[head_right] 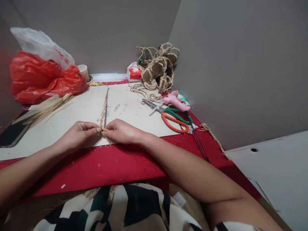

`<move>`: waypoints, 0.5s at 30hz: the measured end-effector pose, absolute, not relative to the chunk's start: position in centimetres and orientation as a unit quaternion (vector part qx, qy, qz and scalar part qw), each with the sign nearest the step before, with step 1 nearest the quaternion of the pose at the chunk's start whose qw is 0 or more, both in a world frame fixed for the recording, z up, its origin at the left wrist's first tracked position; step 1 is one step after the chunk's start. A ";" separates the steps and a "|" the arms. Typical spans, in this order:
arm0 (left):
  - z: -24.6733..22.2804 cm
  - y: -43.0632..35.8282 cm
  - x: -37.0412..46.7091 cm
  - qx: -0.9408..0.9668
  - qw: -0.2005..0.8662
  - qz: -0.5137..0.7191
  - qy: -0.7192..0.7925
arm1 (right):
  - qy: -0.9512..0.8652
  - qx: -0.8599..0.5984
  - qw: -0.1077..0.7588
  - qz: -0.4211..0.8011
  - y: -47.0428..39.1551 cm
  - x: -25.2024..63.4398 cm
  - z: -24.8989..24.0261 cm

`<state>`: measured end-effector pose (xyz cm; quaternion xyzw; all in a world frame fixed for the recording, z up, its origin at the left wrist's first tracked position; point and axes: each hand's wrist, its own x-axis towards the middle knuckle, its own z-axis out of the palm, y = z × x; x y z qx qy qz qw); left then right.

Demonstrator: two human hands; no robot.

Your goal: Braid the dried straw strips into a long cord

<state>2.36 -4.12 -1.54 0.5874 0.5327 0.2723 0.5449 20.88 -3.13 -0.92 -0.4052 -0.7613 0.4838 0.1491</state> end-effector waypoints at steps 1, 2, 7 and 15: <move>-1.5 -4.1 2.4 0.576 0.552 0.278 0.535 | -0.769 -0.405 0.146 0.473 -3.0 21.1 -0.7; -1.4 -4.1 2.4 0.566 0.558 0.281 0.538 | -0.776 -0.402 0.143 0.465 -2.8 21.3 -0.5; -1.0 -4.2 2.6 0.547 0.562 0.272 0.557 | -0.803 -0.374 0.097 0.454 -1.4 22.9 0.5; -1.3 -4.5 2.5 0.556 0.552 0.281 0.554 | -0.818 -0.469 0.137 0.304 0.2 24.9 3.1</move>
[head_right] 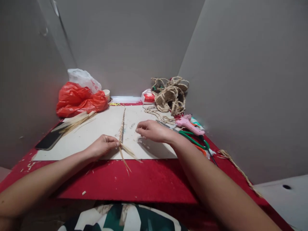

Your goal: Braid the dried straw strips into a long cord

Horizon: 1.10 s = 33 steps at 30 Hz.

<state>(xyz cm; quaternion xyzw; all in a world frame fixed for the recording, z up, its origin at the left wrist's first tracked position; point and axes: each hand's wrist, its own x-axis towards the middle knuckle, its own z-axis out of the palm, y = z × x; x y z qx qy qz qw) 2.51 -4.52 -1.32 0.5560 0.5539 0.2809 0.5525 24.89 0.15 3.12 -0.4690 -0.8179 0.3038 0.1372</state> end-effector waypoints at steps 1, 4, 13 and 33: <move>-1.5 -4.4 2.5 0.556 0.553 0.285 0.551 | -0.816 -0.481 0.172 0.270 0.3 24.5 3.8; -2.4 -4.1 2.4 0.566 0.553 0.296 0.534 | -0.812 -0.470 0.255 0.235 1.0 21.9 5.7; -2.6 -3.9 2.1 0.612 0.510 0.295 0.527 | -0.912 -0.356 0.112 0.169 7.0 5.7 3.4; -3.8 -3.4 2.0 0.627 0.535 0.314 0.470 | -0.956 -0.289 -0.005 0.050 10.4 0.0 1.3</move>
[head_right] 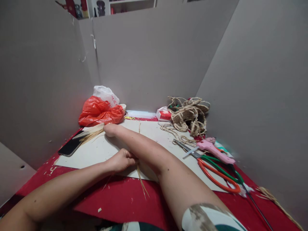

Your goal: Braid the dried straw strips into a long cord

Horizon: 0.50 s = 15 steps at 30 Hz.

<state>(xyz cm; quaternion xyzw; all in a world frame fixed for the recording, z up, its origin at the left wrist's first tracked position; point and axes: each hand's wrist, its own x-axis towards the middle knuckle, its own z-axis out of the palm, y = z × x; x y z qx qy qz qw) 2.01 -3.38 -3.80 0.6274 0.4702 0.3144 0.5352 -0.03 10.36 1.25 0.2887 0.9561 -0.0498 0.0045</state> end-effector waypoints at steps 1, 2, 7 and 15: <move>-3.8 -3.4 2.0 0.629 0.529 0.311 0.477 | 0.957 0.287 -0.002 -0.050 10.5 0.0 1.3; -3.8 -3.4 1.9 0.631 0.522 0.307 0.486 | 0.957 0.285 -0.010 -0.049 10.7 0.2 1.2; -3.6 -3.5 1.8 0.641 0.500 0.276 0.512 | 0.964 0.258 -0.037 -0.047 12.2 0.6 0.7; -3.5 -3.5 1.9 0.637 0.527 0.284 0.486 | 0.968 0.245 0.002 -0.058 12.1 -1.3 0.5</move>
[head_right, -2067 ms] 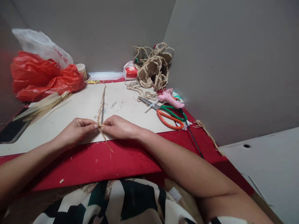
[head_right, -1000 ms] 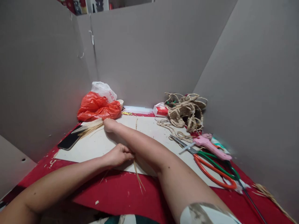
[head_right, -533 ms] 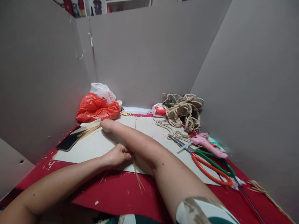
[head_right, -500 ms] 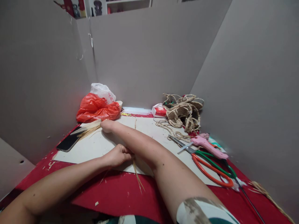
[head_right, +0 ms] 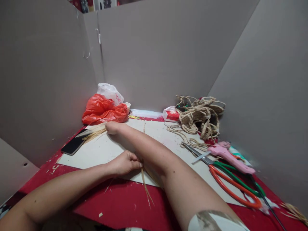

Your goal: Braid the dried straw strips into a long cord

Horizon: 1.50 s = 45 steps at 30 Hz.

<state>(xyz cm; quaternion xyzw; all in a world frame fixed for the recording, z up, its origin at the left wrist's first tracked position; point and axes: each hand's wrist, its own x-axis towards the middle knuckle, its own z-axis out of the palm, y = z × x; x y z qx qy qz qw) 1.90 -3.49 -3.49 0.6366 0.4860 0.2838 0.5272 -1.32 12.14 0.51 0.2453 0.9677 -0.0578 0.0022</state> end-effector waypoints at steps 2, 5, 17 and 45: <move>-3.5 -3.5 1.9 0.636 0.525 0.281 0.490 | 0.965 0.254 0.002 -0.066 11.9 -1.2 0.7; -3.7 -3.4 1.8 0.630 0.524 0.282 0.499 | 0.963 0.251 -0.013 -0.101 11.6 0.1 1.2; -2.2 -3.5 1.5 0.564 0.602 0.268 0.498 | 0.855 0.201 -0.337 -0.338 3.5 15.1 5.7; -3.0 -3.3 1.7 0.615 0.560 0.305 0.464 | 0.964 0.256 -0.076 -0.004 7.3 2.1 3.2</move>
